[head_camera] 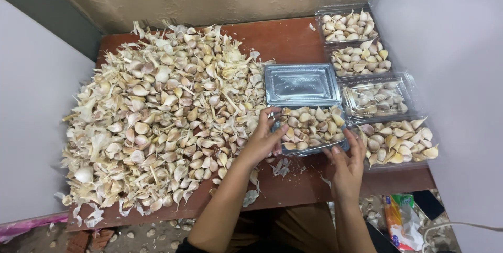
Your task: Sorting garlic cloves from a large pile into plastic containers by hand
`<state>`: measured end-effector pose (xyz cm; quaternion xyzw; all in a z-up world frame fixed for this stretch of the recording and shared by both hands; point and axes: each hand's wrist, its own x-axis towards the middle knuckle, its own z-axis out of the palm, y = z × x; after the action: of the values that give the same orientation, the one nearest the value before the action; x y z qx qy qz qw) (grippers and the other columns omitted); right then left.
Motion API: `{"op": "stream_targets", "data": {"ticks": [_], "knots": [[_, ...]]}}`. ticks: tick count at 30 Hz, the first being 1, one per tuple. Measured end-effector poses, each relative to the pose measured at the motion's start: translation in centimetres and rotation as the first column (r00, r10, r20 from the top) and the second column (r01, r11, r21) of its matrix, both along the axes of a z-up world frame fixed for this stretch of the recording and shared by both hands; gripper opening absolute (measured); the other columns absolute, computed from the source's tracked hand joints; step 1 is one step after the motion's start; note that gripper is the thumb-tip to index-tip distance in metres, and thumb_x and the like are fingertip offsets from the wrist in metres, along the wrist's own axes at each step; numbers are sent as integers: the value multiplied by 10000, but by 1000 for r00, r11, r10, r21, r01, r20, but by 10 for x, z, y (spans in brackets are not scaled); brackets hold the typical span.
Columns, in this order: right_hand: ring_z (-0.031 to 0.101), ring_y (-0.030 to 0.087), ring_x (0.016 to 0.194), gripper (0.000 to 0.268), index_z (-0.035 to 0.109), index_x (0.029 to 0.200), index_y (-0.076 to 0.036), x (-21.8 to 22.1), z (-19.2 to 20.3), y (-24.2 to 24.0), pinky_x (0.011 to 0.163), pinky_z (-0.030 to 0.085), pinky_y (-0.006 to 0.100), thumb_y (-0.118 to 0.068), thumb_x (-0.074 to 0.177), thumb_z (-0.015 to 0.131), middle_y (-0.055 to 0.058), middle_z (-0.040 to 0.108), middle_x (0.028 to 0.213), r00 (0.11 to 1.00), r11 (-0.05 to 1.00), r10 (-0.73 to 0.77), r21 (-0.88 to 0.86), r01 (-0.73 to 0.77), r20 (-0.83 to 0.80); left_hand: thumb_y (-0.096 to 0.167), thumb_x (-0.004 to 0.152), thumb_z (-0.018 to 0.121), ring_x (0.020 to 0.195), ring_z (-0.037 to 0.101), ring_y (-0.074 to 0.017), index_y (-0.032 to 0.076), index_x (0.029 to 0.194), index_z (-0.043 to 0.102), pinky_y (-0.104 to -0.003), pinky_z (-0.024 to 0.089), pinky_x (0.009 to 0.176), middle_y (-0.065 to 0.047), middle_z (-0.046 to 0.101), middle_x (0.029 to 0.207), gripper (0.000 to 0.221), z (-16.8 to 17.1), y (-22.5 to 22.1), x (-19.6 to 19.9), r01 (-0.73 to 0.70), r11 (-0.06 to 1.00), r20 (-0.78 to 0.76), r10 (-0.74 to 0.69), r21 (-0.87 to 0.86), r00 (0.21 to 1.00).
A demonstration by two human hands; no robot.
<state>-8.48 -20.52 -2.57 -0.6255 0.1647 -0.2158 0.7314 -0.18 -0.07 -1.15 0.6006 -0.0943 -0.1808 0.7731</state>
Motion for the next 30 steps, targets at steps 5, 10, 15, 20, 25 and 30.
{"op": "stream_targets", "data": {"ticks": [5,10,15,20,25,30], "knots": [[493,270,1275,447,529,1412,-85,-4,18,5,960,584,398,-92,966,555,119,207,1605,997,999,-21,-29,19,-71,302,1020,464,562,554,-73,211,1551,157,-202,544,496,-289,224,1623,620,9,0,-2,67,970,3,-69,232,998],[491,243,1222,450,528,1408,-57,-2,25,-7,936,580,375,-118,965,571,92,240,1547,999,999,-34,-10,34,3,203,1048,431,577,578,-70,160,1570,181,-204,535,489,-307,200,1622,579,9,-7,-4,42,987,64,-53,154,997],[540,238,1189,453,453,1457,13,10,33,-44,1004,606,396,55,1007,481,73,256,1495,978,999,-41,11,40,206,85,1081,387,627,615,-109,-3,1493,274,-234,548,530,-419,293,1520,437,44,-37,-6,17,998,135,-9,-59,991],[609,241,1136,393,486,1423,25,29,46,-101,979,643,452,93,1036,502,44,303,1483,953,993,-94,-43,111,289,141,1090,409,627,650,-134,90,1568,251,-244,555,500,-329,328,1542,506,25,-96,27,103,969,195,-59,-226,979],[663,237,1079,341,528,1373,34,55,30,-166,940,672,481,82,1035,527,35,340,1431,948,987,-127,-60,151,292,160,1081,449,610,672,-184,108,1561,258,-263,573,493,-290,358,1550,519,-11,-169,64,134,941,220,-65,-312,973],[587,213,1064,347,602,1303,0,76,17,-194,866,648,395,28,959,643,61,367,1362,973,957,-196,-193,217,121,101,1051,432,565,667,-187,110,1579,277,-251,566,460,-327,399,1521,550,-46,-209,97,92,970,136,-62,-225,989]]}}
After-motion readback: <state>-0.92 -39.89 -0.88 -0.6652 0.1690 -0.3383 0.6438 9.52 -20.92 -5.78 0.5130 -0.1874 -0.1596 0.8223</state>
